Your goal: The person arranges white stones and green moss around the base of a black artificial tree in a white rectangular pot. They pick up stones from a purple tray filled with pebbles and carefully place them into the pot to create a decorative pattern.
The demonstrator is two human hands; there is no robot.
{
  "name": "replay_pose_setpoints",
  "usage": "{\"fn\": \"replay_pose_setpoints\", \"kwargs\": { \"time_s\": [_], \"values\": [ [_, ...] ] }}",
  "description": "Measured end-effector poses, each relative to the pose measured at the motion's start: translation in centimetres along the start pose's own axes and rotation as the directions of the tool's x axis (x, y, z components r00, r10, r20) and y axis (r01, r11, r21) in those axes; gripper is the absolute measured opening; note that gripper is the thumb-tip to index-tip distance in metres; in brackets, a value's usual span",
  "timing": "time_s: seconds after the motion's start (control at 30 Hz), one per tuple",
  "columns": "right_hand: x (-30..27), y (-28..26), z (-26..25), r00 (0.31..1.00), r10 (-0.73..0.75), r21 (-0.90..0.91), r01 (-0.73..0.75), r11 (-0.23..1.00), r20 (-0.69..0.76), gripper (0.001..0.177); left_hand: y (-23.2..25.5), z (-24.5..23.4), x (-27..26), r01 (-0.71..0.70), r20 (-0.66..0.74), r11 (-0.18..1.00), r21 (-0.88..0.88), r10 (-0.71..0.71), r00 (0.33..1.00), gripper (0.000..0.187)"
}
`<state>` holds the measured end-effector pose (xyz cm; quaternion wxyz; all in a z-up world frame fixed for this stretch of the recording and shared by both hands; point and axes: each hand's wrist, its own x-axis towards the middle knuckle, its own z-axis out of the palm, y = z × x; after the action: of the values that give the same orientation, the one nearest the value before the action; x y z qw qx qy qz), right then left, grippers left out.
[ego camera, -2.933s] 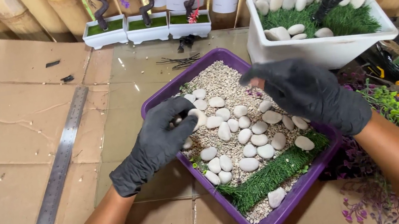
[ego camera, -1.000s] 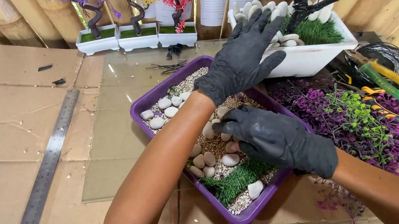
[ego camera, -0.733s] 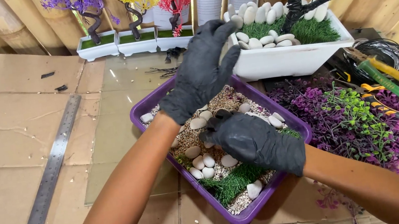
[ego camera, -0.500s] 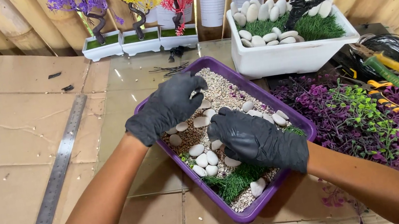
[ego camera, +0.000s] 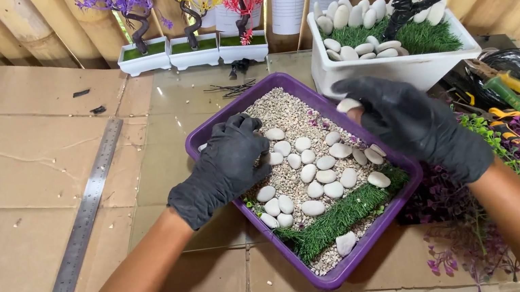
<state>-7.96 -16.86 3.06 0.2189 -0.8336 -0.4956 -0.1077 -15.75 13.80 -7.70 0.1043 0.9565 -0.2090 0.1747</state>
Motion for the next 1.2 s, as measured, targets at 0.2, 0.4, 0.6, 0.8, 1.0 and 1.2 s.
{"fn": "replay_pose_setpoints", "kwargs": {
  "time_s": [0.2,0.4,0.6,0.8,1.0,1.2],
  "values": [
    [-0.1,3.1,-5.4,0.966,0.014,-0.096,-0.041,0.995,-0.259,0.025,2.8,-2.6,1.6,0.008,0.269,0.988,0.153,-0.049,0.962,0.030],
    [-1.5,11.2,-3.7,0.948,0.044,-0.251,-0.127,0.960,-0.315,0.016,3.6,-3.4,2.6,-0.014,0.117,1.000,0.000,0.014,0.993,0.029],
    [-3.3,8.8,-3.1,0.936,-0.053,-0.409,-0.100,0.907,-0.347,0.016,3.5,-2.9,3.0,-0.010,0.097,0.998,-0.061,0.016,0.995,0.025],
    [-3.4,-3.9,-2.7,0.996,-0.091,0.033,0.091,0.995,0.003,0.007,3.3,-2.0,3.0,0.023,0.123,0.997,-0.072,-0.014,0.992,0.032],
    [-17.8,3.2,16.0,0.973,-0.151,0.303,0.198,0.932,-0.172,0.035,3.9,-3.1,2.9,0.019,0.096,0.994,-0.111,-0.009,0.995,0.022],
    [-9.2,-4.0,4.7,0.902,-0.430,0.056,0.431,0.900,-0.034,0.037,2.8,-2.5,1.7,-0.076,-0.092,0.976,-0.203,0.059,0.994,0.010]
  ]
}}
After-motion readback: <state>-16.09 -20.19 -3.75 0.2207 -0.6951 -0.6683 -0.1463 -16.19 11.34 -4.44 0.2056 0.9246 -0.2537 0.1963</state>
